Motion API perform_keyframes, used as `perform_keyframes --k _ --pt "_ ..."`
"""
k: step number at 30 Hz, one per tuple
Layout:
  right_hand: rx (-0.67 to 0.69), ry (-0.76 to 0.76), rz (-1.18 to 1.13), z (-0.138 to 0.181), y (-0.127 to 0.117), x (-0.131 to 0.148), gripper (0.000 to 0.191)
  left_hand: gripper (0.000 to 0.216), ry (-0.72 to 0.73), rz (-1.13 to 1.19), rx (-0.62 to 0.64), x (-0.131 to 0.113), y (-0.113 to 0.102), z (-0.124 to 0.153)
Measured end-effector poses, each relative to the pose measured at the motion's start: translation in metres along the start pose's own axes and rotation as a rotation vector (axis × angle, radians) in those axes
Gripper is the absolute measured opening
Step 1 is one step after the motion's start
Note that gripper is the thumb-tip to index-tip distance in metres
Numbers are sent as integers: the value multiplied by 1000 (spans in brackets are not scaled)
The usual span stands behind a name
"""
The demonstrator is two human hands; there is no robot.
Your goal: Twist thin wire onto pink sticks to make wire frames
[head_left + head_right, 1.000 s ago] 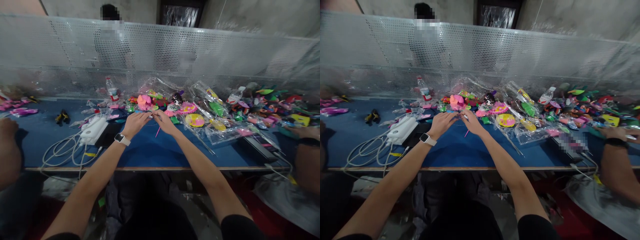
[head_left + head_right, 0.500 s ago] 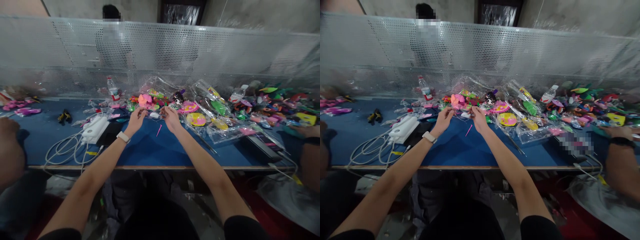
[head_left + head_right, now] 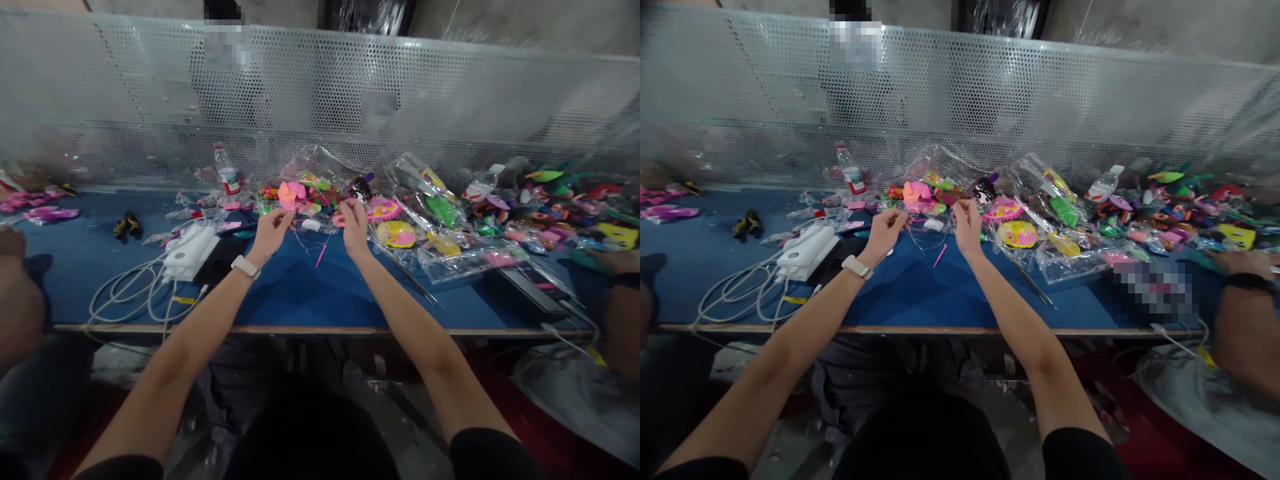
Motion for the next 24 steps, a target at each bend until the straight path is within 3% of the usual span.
perform_keyframes --k 2,4,6,9,14,17,21,24 --pt "56 -314 331 -3 -7 34 40 37 13 -33 44 -1 3 0" --pt "181 -551 553 2 1 62 37 35 23 -61 87 -2 7 1" --pt "322 -686 675 11 16 79 31 34 45 -94 120 -6 11 4" --pt "469 -748 748 22 36 89 26 35 78 -129 167 -13 19 10" --pt "528 -583 597 26 49 73 24 38 92 -201 186 -23 25 20" --pt "521 -367 323 23 48 55 29 36 129 -287 141 -29 25 25" --pt "478 -95 11 23 48 34 40 18 202 -408 64 -33 24 31" --pt "461 -27 -98 23 49 29 46 31 289 -515 53 -36 28 34"
Point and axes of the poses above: each hand's wrist, its own z-axis away from the middle knuckle, its own y-axis out of the palm, x = y × z, the point moved 8 cm from there along -z, towards the middle knuckle, and after that the axes turned 14 degrees about -y, right-handed, at the moved point
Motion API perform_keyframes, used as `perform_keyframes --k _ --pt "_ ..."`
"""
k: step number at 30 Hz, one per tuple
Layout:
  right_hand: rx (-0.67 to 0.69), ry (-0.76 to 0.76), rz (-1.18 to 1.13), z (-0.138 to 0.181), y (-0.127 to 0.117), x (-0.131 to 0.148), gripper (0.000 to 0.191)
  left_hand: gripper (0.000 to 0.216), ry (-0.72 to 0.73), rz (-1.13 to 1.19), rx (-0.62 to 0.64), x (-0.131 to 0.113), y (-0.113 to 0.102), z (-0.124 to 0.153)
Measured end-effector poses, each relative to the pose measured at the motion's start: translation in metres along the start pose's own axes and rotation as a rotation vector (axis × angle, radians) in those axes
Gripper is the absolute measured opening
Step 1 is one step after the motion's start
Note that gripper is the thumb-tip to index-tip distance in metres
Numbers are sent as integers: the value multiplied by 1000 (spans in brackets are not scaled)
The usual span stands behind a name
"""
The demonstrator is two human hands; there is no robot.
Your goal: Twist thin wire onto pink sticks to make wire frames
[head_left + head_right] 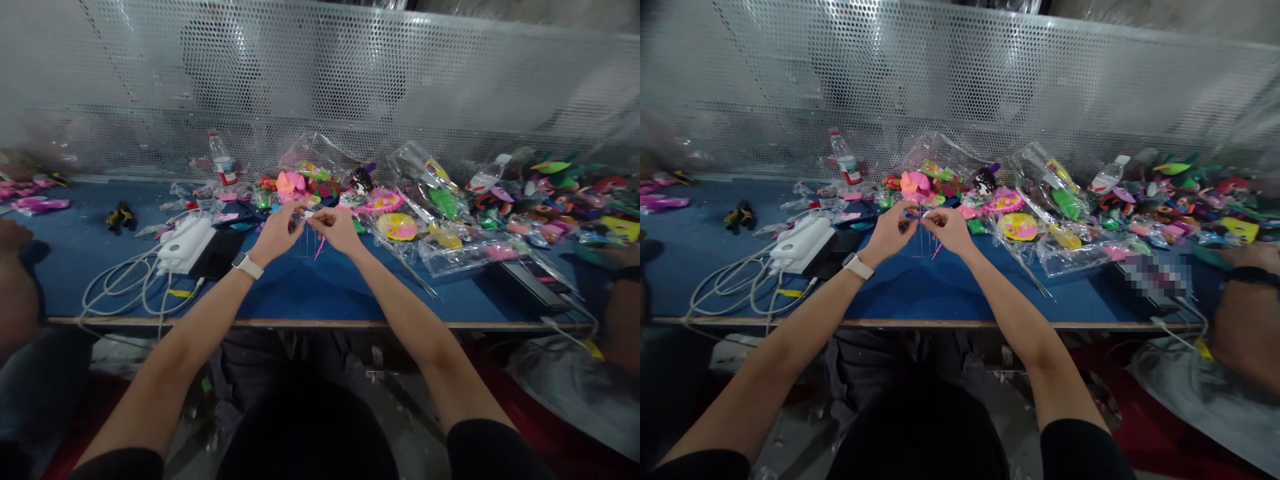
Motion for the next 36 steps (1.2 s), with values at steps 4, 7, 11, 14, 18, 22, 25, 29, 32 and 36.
perform_keyframes --k 4,7,11,14,18,22,25,29,32,36 --pt "-5 19 -48 0 0 -3 45 25 92 -106 -11 -5 1 2" --pt "-6 3 -31 1 0 -2 40 21 132 -103 -80 -8 -4 4" --pt "-20 -23 16 2 -2 0 33 21 152 -56 -129 -8 -7 4" --pt "-22 -54 69 1 -3 1 32 22 150 -51 -139 -4 -7 3" --pt "-23 -88 139 1 -5 4 30 19 91 -25 -107 3 -7 -3" --pt "-17 -141 195 2 -6 9 25 15 62 45 -54 4 -5 -6" --pt "16 -204 267 2 -8 14 19 13 38 79 -27 4 -3 -7" --pt "112 -283 425 1 -8 21 16 13 22 128 12 4 -1 -8" --pt "184 -333 556 1 -7 26 15 14 17 127 26 4 -1 -8" --pt "238 -352 675 0 -7 28 15 14 19 115 17 4 -1 -8"
Point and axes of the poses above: each hand's wrist, its own z-axis away from the middle knuckle, its own y-axis out of the palm, x = y × z, the point moved 8 cm from there along -z, towards the middle knuckle, and after that the axes turned 14 degrees about -y, right-handed, at the moved point
